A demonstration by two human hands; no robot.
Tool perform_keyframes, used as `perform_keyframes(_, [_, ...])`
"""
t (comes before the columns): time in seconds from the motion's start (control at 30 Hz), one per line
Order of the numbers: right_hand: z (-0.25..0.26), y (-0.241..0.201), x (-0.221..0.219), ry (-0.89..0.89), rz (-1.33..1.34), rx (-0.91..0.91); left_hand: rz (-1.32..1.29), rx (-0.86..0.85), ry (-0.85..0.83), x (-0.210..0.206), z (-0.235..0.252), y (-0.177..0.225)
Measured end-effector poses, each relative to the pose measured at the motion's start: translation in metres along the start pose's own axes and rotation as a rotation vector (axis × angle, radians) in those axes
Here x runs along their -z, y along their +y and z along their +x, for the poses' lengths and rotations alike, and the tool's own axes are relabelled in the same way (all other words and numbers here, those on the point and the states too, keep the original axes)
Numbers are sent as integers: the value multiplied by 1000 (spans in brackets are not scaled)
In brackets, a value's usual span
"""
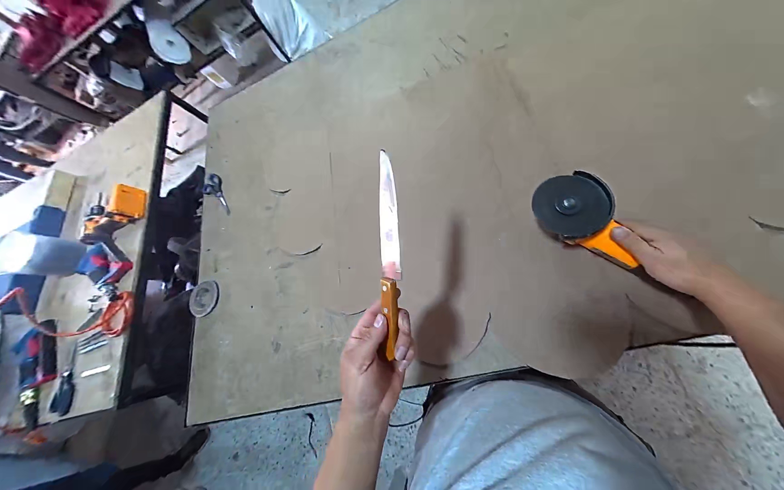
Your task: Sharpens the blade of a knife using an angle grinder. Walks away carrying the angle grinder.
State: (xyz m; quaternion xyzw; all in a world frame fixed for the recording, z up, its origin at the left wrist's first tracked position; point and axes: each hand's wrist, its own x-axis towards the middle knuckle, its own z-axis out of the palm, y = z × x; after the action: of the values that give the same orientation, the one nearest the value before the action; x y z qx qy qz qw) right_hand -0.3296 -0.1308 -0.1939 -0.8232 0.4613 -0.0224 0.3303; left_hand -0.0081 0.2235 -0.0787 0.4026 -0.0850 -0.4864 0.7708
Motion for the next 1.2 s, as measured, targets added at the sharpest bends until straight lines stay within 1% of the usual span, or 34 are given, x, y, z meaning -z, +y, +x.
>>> perform_keyframes(0.17, [4, 11, -2, 20, 59, -38, 200, -120, -8, 4, -3, 6])
perform_keyframes(0.27, [5, 3, -4, 23, 38, -109, 249, -160, -7, 8, -4, 8])
perform_keyframes(0.33, [7, -1, -7, 46, -34, -142, 246, -167, -13, 10, -5, 10])
perform_keyframes(0.5, [1, 5, -20, 103, -176, -39, 232, -153, 20, 13, -9, 16])
perform_keyframes(0.6, [3, 5, -24, 96, -247, -48, 247, -149, 47, 13, -12, 19])
perform_keyframes(0.9, [7, -4, -22, 85, -185, -126, 262, -173, 50, 15, -17, 21])
perform_keyframes(1.2, [14, -2, -28, 64, -221, -154, 272, -211, 29, 15, -22, 25])
